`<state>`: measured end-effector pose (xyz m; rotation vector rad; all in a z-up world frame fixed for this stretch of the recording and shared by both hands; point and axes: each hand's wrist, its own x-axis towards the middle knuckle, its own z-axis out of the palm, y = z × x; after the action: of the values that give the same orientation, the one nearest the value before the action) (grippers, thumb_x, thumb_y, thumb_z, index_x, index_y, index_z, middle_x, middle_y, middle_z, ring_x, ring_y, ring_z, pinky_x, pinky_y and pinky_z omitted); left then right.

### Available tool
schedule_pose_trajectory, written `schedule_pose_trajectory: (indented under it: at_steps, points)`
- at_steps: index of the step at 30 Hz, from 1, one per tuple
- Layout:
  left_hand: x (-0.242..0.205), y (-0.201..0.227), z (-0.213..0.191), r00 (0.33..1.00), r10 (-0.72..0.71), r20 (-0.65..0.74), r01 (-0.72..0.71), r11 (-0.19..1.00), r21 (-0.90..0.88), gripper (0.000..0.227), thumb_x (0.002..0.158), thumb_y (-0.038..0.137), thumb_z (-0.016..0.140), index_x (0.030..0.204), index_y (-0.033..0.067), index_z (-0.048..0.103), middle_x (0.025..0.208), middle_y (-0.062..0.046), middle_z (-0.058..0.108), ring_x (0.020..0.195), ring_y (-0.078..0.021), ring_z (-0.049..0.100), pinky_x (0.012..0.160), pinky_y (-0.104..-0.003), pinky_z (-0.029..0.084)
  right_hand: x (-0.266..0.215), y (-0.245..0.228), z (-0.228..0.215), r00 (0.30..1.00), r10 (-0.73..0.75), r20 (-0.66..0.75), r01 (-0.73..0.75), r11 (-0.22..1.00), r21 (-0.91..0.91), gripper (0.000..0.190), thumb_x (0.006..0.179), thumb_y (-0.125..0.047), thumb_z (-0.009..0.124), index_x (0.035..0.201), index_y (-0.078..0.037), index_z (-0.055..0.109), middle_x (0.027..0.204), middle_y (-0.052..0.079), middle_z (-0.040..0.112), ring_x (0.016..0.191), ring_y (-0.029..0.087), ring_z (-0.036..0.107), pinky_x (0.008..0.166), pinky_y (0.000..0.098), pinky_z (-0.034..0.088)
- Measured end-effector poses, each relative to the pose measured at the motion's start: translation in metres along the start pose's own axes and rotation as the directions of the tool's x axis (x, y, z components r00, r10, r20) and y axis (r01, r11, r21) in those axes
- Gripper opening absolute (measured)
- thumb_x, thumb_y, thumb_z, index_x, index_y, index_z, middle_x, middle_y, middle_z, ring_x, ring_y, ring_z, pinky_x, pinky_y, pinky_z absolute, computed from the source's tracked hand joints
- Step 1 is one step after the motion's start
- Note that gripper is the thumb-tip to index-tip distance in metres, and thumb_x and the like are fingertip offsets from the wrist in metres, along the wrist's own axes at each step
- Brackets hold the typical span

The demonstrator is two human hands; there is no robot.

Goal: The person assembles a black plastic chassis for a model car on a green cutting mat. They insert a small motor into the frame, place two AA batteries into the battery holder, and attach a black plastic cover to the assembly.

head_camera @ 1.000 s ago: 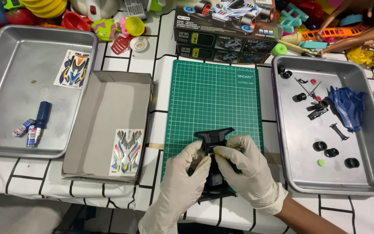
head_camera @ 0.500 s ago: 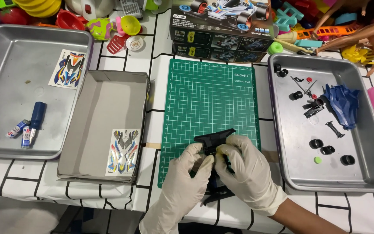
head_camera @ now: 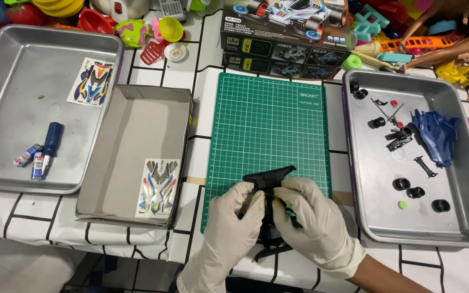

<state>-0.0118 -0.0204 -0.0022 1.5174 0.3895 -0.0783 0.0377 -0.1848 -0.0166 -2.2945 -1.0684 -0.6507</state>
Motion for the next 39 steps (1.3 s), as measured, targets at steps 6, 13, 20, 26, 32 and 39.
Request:
schedule_pose_trajectory:
  at_steps: [6, 13, 20, 26, 32, 39]
  points:
    - [0.004, -0.013, -0.003, 0.994, 0.095, -0.056, -0.090, 0.993, 0.076, 0.016, 0.098, 0.018, 0.067, 0.092, 0.0065, 0.076, 0.066, 0.008, 0.063, 0.057, -0.0011, 0.051, 0.052, -0.020, 0.047, -0.001, 0.015, 0.001, 0.995, -0.103, 0.015, 0.097, 0.971, 0.219, 0.039, 0.094, 0.009, 0.065, 0.130, -0.002, 0.058, 0.115, 0.016, 0.064, 0.097, 0.030, 0.068, 0.080, 0.0363, 0.061]
    - [0.000, -0.012, -0.009, 0.987, 0.017, -0.162, 0.003, 0.993, 0.119, 0.016, 0.094, 0.018, 0.069, 0.086, 0.0050, 0.073, 0.058, 0.002, 0.055, 0.054, -0.0067, 0.047, 0.049, -0.027, 0.041, 0.009, 0.010, -0.016, 0.999, -0.005, -0.040, 0.013, 0.979, 0.202, 0.043, 0.094, 0.008, 0.065, 0.134, -0.004, 0.057, 0.115, 0.016, 0.066, 0.097, 0.029, 0.071, 0.078, 0.0356, 0.064]
    - [0.005, -0.019, 0.004, 0.873, -0.202, -0.445, 0.221, 0.975, -0.009, 0.008, 0.091, 0.005, 0.075, 0.094, -0.0011, 0.079, 0.059, -0.006, 0.060, 0.050, -0.0093, 0.045, 0.049, -0.024, 0.037, 0.002, 0.056, -0.066, 0.963, 0.224, -0.149, -0.150, 0.907, 0.393, 0.070, 0.099, 0.023, 0.029, 0.164, -0.005, 0.026, 0.160, 0.018, 0.048, 0.136, 0.027, 0.066, 0.131, 0.0469, 0.048]
    - [0.004, -0.045, -0.006, 0.926, -0.071, -0.370, 0.018, 0.989, -0.146, 0.017, 0.091, -0.003, 0.072, 0.106, -0.0051, 0.078, 0.053, -0.004, 0.051, 0.043, -0.0090, 0.042, 0.044, -0.023, 0.036, -0.011, 0.120, -0.123, 0.901, 0.389, -0.193, -0.402, 0.915, -0.032, 0.060, 0.093, 0.025, 0.052, 0.147, -0.001, 0.053, 0.146, 0.022, 0.060, 0.138, 0.033, 0.060, 0.122, 0.0392, 0.047]
    - [0.005, -0.033, -0.014, 0.919, -0.216, -0.330, 0.220, 0.975, -0.025, 0.019, 0.091, 0.006, 0.075, 0.109, 0.0004, 0.079, 0.048, -0.008, 0.050, 0.037, -0.0147, 0.041, 0.042, -0.027, 0.038, -0.047, 0.189, -0.152, 0.359, 0.926, 0.119, -0.915, 0.375, -0.152, 0.031, 0.094, -0.014, 0.069, 0.124, -0.014, 0.076, 0.122, 0.007, 0.076, 0.109, 0.021, 0.071, 0.100, 0.0322, 0.056]
    - [0.009, -0.052, -0.013, 0.919, -0.148, -0.366, 0.159, 0.987, -0.001, 0.033, 0.087, 0.003, 0.078, 0.120, -0.0024, 0.078, 0.062, -0.009, 0.067, 0.047, -0.0122, 0.053, 0.050, -0.022, 0.045, -0.032, 0.187, -0.147, 0.255, 0.930, 0.265, -0.873, 0.340, -0.350, 0.035, 0.091, -0.028, 0.074, 0.125, -0.021, 0.076, 0.123, 0.002, 0.075, 0.091, 0.019, 0.073, 0.084, 0.0325, 0.057]
